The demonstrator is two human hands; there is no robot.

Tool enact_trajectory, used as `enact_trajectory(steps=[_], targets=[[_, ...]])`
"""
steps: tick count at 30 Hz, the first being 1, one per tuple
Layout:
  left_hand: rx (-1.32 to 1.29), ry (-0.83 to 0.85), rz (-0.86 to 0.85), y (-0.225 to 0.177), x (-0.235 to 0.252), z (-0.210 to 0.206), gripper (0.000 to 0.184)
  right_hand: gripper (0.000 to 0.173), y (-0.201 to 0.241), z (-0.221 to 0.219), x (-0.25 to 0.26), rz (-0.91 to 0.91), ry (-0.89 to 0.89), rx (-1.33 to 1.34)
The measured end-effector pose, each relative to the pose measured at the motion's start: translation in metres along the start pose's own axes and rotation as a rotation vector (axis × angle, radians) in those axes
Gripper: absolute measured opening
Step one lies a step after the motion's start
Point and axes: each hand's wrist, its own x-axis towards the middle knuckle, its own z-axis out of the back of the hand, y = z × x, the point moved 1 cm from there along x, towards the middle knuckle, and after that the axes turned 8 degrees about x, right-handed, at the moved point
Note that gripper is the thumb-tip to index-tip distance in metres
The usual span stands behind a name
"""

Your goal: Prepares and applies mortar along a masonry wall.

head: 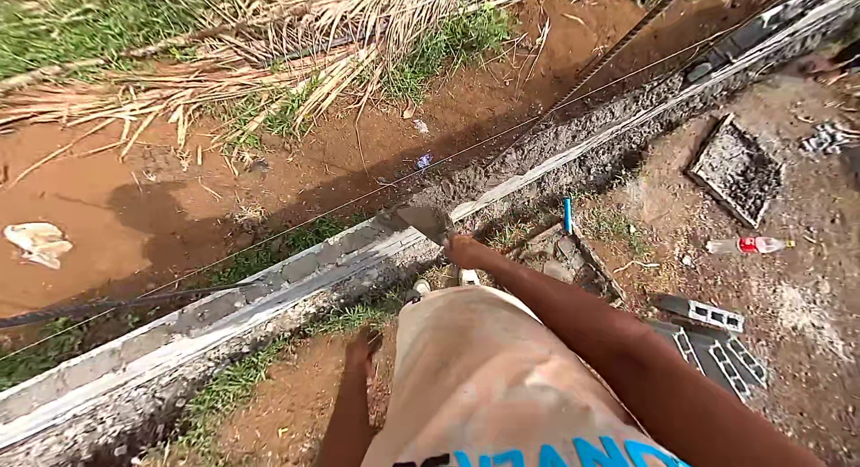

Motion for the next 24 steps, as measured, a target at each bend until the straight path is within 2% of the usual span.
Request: enact_trajectory(steps=[3, 5, 8, 11, 14, 17, 20, 24], targets=[[-0.059, -0.02, -0.099, -0.036, 0.0, 0.006, 0.042, 0.049, 0.001, -0.003, 0.007, -0.06, -0.018, -0.02], [-0.087, -0.032, -0.128, -0.046, 0.001, 0.017, 0.042, 0.049, -0.006, 0.008, 0.004, -0.093, -0.045, -0.014], [-0.094, -0.061, -0.108, -0.03, 0.007, 0.037, 0.043, 0.052, -0.025, 0.023, 0.0, -0.166, -0.104, 0.039], [-0.059, -0.095, 0.012, 0.001, 0.008, 0.055, 0.042, 0.051, -0.034, 0.038, -0.002, -0.201, -0.18, 0.036], [-0.018, -0.117, 0.15, 0.04, 0.002, 0.062, 0.04, 0.045, -0.025, 0.049, -0.013, -0.207, -0.321, -0.078], [0.045, -0.113, 0.233, 0.061, -0.011, 0.061, 0.037, 0.042, -0.012, 0.055, -0.014, -0.132, -0.459, -0.22], [0.054, -0.092, 0.239, 0.069, -0.012, 0.057, 0.04, 0.045, -0.001, 0.065, 0.006, -0.052, -0.535, -0.297], [-0.007, -0.087, 0.151, 0.047, -0.012, 0.054, 0.04, 0.058, 0.017, 0.087, 0.058, -0.083, -0.523, -0.412]])
